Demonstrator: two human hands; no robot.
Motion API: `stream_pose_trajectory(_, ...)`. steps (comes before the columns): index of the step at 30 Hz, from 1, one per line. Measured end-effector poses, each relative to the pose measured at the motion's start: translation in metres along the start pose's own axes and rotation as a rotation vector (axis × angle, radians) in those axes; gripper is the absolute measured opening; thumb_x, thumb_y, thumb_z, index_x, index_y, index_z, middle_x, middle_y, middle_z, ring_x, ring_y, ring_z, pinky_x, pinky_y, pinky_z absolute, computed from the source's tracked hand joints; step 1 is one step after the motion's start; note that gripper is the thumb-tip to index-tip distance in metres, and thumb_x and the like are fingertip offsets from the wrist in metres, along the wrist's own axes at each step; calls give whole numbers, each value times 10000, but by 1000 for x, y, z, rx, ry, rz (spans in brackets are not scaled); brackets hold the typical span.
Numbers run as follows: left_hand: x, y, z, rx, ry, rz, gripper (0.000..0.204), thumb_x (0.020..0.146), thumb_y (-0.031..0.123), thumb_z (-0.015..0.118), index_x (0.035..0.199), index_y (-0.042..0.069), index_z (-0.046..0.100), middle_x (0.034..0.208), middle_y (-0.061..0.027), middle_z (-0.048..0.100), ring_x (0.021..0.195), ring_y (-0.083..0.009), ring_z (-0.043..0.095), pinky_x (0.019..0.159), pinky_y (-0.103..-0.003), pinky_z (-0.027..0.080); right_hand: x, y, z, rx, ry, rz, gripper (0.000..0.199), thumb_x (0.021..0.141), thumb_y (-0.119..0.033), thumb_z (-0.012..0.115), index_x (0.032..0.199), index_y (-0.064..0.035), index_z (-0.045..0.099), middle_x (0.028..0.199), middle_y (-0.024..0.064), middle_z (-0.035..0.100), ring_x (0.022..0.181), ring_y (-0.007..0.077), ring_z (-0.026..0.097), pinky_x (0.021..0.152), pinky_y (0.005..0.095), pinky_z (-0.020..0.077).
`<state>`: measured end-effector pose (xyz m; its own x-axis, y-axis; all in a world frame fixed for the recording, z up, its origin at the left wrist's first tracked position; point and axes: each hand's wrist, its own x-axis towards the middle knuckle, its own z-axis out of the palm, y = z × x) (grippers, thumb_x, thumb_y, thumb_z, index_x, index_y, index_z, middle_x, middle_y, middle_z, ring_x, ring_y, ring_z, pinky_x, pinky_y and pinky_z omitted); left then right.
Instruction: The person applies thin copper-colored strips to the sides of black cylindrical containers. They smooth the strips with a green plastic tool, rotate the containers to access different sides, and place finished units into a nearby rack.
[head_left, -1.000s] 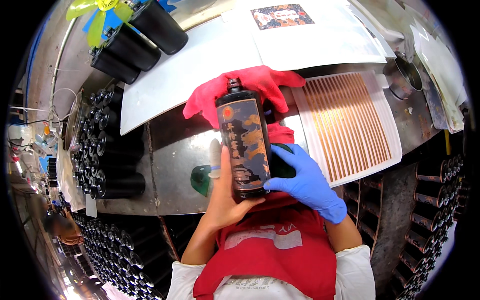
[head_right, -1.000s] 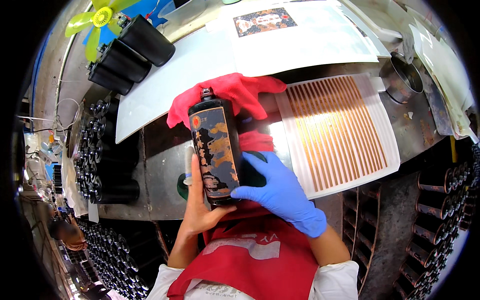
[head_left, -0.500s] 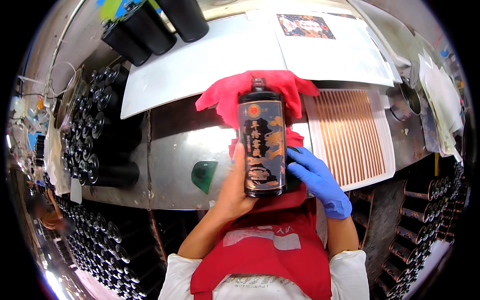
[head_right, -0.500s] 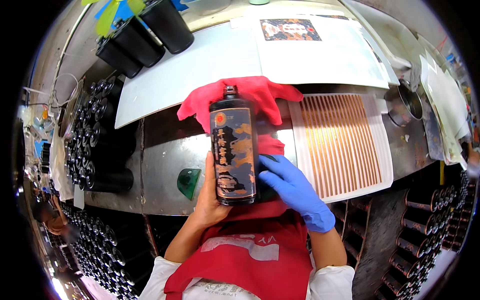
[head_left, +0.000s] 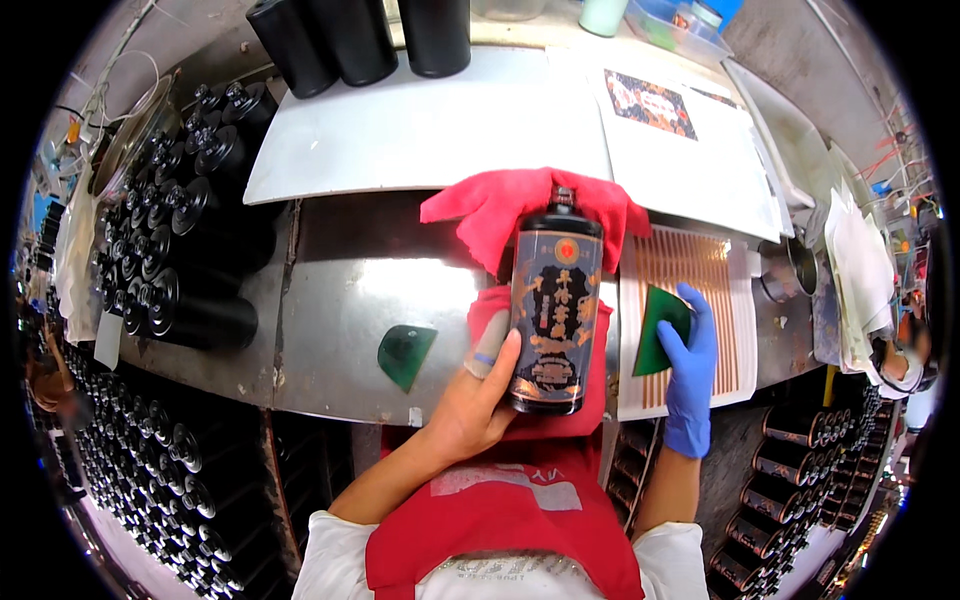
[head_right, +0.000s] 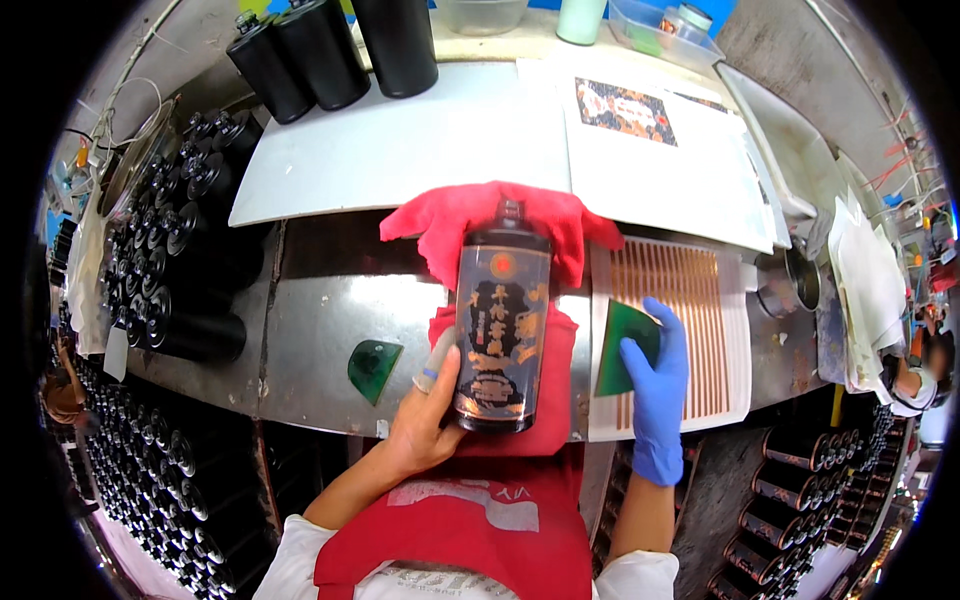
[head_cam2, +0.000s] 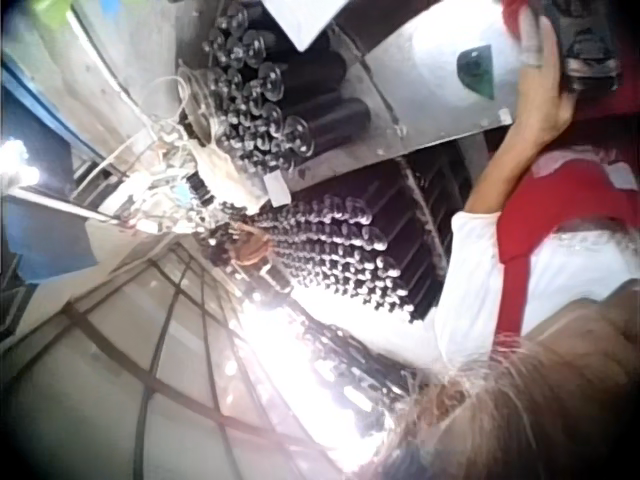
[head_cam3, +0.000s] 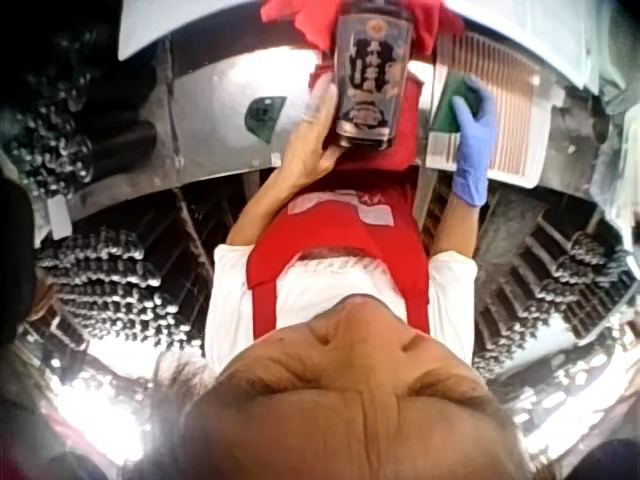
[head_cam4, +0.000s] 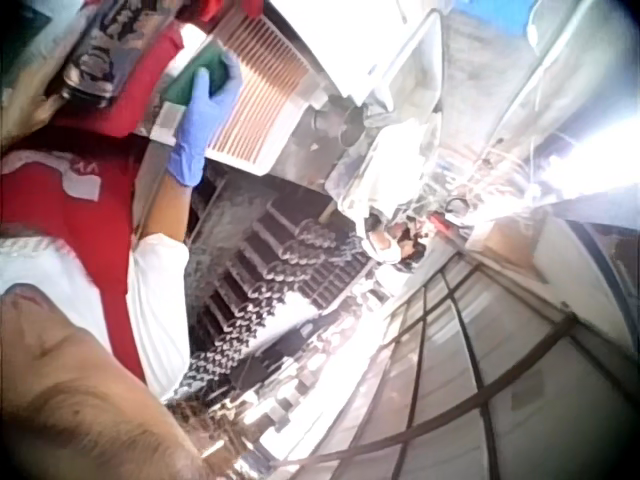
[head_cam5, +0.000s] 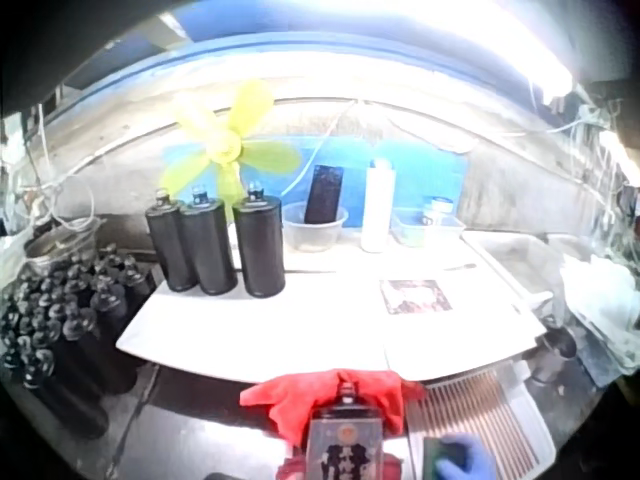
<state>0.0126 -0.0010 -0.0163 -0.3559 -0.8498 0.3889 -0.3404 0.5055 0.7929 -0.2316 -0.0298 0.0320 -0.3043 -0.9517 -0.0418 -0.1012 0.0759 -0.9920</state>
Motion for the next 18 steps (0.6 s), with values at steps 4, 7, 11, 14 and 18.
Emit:
stream_pose_trajectory(4, -13, -8, -1, 18, 33, -11, 841, 653, -30, 673, 1383, -22, 256, 1346, -359, 288, 1161, -517, 400, 927, -480, 389, -27, -63, 27, -306, -571, -184, 351, 784, -27, 611, 1125, -95, 561, 893, 55, 636, 798, 167, 607, 719, 289, 488)
stream_pose_trajectory(7, -12, -7, -10, 62, 37, -72, 770, 674, 52, 703, 1343, -38, 333, 1348, -334, 313, 1183, -485, 391, 964, -484, 353, -3, -81, 59, -872, -714, -766, 324, 742, -138, 694, 1053, -150, 603, 877, 54, 638, 733, 233, 606, 663, 334, 469)
stream_pose_trajectory(11, -19, -11, -46, 522, 123, -353, 606, 760, 226, 676, 1258, -43, 459, 1347, -280, 349, 1185, -427, 369, 993, -473, 295, 102, -98, 76, -832, -252, -1041, 231, 741, -106, 653, 971, -117, 630, 833, 26, 641, 733, 234, 558, 677, 344, 449)
stream_pose_trajectory(14, -28, -27, -56, 764, 182, -543, 541, 755, 189, 676, 1206, -36, 479, 1257, -263, 415, 1090, -422, 402, 951, -475, 297, 80, -99, 80, -801, -378, -1125, 264, 705, -89, 637, 960, -154, 642, 889, 5, 628, 785, 206, 561, 680, 329, 438)
stream_pose_trajectory(18, -37, -34, -64, 659, 107, -560, 420, 769, 156, 664, 1114, -16, 499, 1133, -239, 477, 1031, -389, 441, 900, -439, 339, -12, -55, 59, -866, -758, -1081, 327, 682, -125, 616, 995, -218, 643, 973, -46, 609, 835, 136, 557, 650, 287, 429)
